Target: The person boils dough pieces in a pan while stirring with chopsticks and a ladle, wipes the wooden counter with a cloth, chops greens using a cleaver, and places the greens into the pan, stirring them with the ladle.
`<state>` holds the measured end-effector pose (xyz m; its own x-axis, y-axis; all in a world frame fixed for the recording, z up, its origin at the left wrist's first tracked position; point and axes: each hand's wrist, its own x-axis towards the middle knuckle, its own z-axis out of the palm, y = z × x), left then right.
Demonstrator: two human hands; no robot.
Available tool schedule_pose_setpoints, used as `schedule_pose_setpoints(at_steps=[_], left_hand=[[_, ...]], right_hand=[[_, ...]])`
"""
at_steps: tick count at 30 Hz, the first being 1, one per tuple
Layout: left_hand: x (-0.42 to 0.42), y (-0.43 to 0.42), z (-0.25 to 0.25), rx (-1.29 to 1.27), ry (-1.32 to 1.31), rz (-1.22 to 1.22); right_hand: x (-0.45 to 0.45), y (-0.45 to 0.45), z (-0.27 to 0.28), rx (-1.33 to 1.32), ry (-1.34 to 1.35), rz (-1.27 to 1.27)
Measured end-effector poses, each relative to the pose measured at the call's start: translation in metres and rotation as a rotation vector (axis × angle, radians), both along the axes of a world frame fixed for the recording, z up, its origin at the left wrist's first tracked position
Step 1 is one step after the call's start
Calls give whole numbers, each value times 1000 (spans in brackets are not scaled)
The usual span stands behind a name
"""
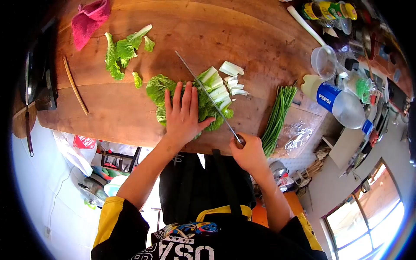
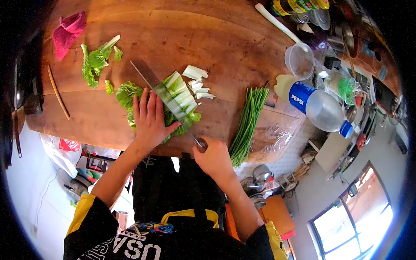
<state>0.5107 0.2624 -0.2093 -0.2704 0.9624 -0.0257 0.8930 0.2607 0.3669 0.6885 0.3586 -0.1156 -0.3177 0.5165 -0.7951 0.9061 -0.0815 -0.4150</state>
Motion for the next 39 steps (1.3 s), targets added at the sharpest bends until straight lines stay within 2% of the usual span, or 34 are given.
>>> schedule_pose_setpoints(at_steps=[4, 9, 14, 17, 19, 21, 23, 25, 32, 39], left_hand=[[-2, 0, -4, 9, 3, -14], [-3, -1, 0, -2, -14, -15], [-1, 0, -6, 43, 18, -4], [5, 10, -6, 56, 41, 16], [5, 13, 6, 49, 28, 25], [0, 12, 27, -19, -169, 100], [-22, 7, 34, -63, -159, 79], [-47, 2, 27, -16, 27, 9], [-32, -21, 26, -40, -123, -2], [-14, -30, -1, 22, -74, 48]], right_hand=[[9, -13, -4, 142, 160, -62], [36, -9, 5, 1, 57, -8], [27, -2, -6, 36, 116, -29], [3, 15, 9, 65, 158, -70], [3, 17, 28, 77, 125, -102], [9, 6, 39, 54, 116, -114], [10, -1, 43, 34, 105, -129], [11, -13, 46, 47, 136, -106], [8, -33, 45, -17, 52, -91], [8, -24, 33, -4, 73, -4]])
